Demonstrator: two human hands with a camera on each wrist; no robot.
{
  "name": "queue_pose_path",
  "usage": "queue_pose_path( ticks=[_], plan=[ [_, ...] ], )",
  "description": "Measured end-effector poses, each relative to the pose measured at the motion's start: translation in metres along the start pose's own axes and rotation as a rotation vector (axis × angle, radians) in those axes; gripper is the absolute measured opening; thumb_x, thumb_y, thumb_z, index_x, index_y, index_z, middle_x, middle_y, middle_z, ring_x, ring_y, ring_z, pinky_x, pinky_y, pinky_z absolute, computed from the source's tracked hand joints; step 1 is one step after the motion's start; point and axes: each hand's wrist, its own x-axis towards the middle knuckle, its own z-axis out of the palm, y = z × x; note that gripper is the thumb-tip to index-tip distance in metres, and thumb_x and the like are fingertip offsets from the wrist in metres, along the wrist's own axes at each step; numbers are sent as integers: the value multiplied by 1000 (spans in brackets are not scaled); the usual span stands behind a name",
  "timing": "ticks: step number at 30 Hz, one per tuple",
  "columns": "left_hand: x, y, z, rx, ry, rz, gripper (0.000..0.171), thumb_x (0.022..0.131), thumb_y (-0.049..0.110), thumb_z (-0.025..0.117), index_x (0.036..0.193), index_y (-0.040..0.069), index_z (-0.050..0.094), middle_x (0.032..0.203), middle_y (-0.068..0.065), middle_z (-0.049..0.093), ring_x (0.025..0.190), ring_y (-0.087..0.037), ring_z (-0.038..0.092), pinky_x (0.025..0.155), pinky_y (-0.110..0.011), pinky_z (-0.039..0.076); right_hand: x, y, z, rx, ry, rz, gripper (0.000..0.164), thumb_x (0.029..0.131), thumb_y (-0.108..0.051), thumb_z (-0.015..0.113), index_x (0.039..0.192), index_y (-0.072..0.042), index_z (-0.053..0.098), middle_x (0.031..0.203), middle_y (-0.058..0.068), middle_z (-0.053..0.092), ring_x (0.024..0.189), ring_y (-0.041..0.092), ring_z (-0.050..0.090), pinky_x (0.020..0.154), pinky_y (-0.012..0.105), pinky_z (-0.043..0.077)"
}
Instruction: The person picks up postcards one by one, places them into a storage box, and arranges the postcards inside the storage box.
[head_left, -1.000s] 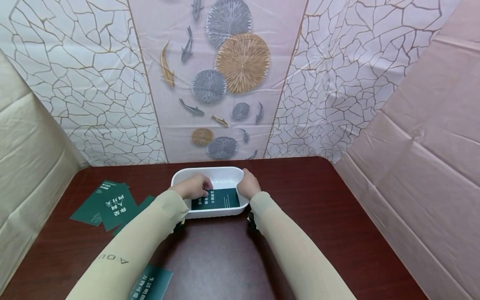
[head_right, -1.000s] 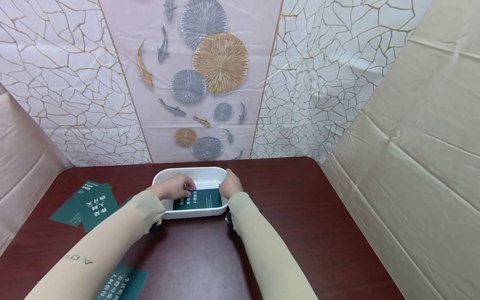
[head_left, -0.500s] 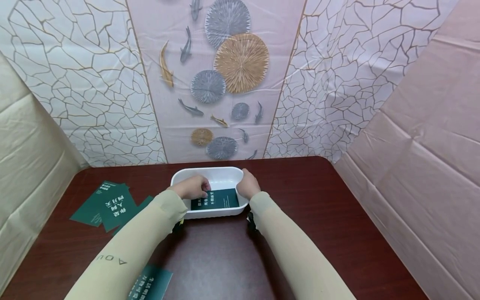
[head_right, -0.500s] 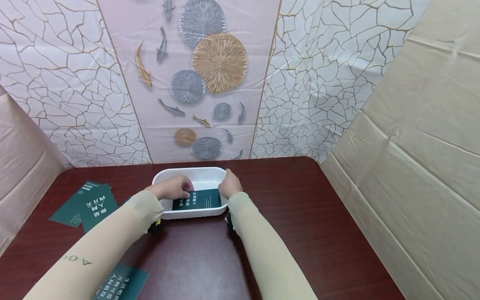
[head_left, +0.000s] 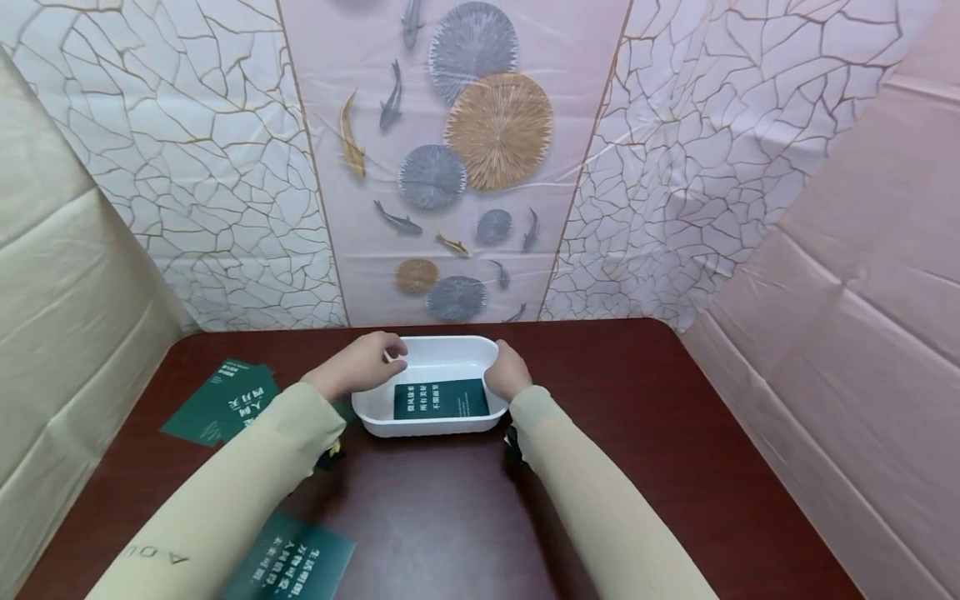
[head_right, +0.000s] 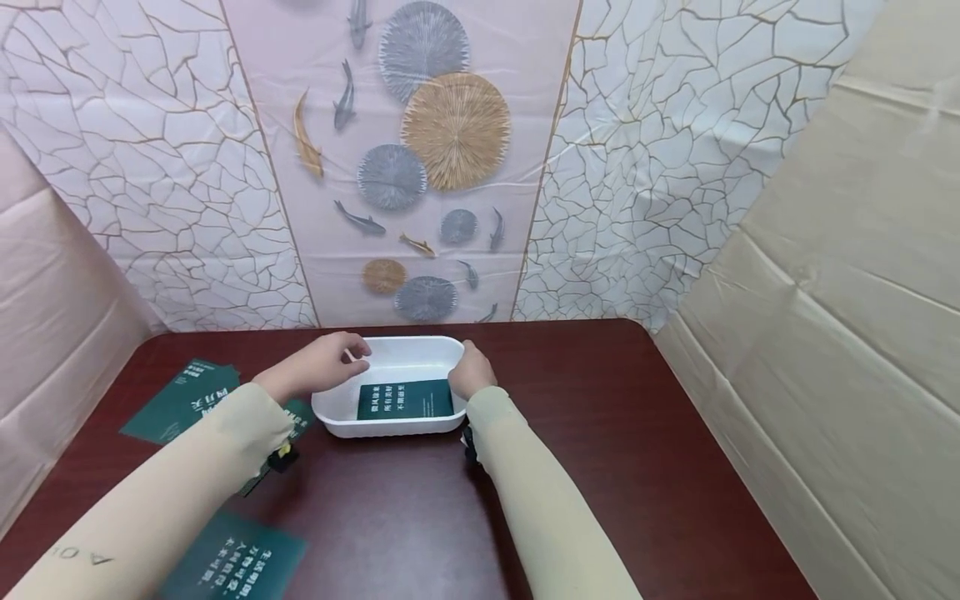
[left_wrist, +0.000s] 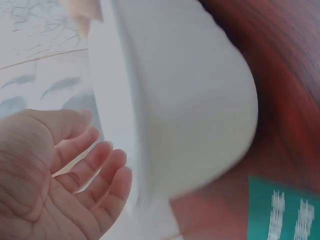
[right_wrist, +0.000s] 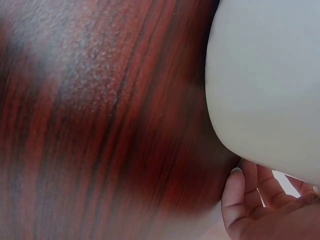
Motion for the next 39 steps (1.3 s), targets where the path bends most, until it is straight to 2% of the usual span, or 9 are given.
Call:
queue_pose_path(
  ticks=[6, 11, 14, 17, 21, 24, 29, 33, 39],
  plan=[
    [-29, -21, -23, -4, 65, -57, 35, 93, 26, 65, 119, 3, 62, 107, -9, 63, 97, -24, 58, 83, -42, 50, -1, 1, -2, 10, 12, 1, 66, 92, 4, 54, 151, -14, 30, 143, 10, 44, 125, 29, 46, 99, 52, 42],
    [-60, -45, -33, 23, 87, -127, 45, 90, 32, 68, 121, 0, 58, 115, -17, 60, 103, -31, 57, 86, -49, 48, -2, 1, 0, 1, 10, -9, 66, 92, 4, 54, 151, -13, 29, 144, 11, 43, 126, 28, 45, 100, 51, 40],
    [-76, -55, -33, 66, 58, -204, 64, 87, 38, 72, 128, -7, 50, 123, -26, 54, 109, -38, 54, 88, -55, 46, -2, 1, 0, -5, 13, -13, 66, 92, 3, 54, 151, -13, 29, 144, 11, 43, 126, 28, 45, 100, 51, 40],
    [-86, -59, -32, 113, -21, -311, 86, 83, 45, 74, 132, -16, 38, 127, -37, 46, 114, -47, 49, 89, -60, 44, -2, 1, -1, -16, 22, -18, 64, 92, 2, 55, 150, -13, 31, 142, 11, 45, 125, 28, 46, 100, 51, 41],
    [-93, -59, -29, 166, -137, -424, 103, 77, 51, 76, 131, -23, 31, 122, -42, 44, 110, -49, 47, 89, -62, 43, -1, 1, 1, -29, 25, -25, 63, 92, 2, 56, 148, -12, 33, 140, 11, 47, 122, 28, 48, 100, 51, 41],
    [-97, -58, -28, 178, -183, -473, 100, 73, 51, 80, 126, -22, 37, 109, -35, 52, 98, -43, 52, 86, -60, 46, -1, 0, 3, -29, 23, -26, 63, 92, 2, 55, 149, -12, 32, 140, 11, 47, 122, 27, 48, 100, 51, 41],
    [-95, -62, -22, 178, -224, -473, 86, 69, 44, 86, 116, -16, 47, 96, -23, 56, 88, -35, 53, 82, -55, 48, -1, 0, 3, -32, 24, -25, 64, 92, 2, 55, 150, -12, 31, 142, 11, 45, 123, 27, 47, 101, 50, 40],
    [-94, -68, -17, 204, -245, -448, 95, 66, 39, 89, 120, -22, 40, 98, -26, 54, 90, -36, 53, 83, -52, 48, -1, 0, 3, -29, 23, -30, 62, 92, 1, 55, 149, -12, 32, 141, 11, 46, 122, 27, 48, 101, 51, 40],
    [-91, -68, -13, 207, -237, -508, 99, 62, 34, 92, 124, -22, 38, 102, -29, 54, 90, -36, 53, 80, -51, 49, -1, 1, 3, -22, 23, -34, 61, 92, 1, 55, 148, -12, 33, 139, 11, 47, 121, 28, 48, 100, 51, 41]
  ],
)
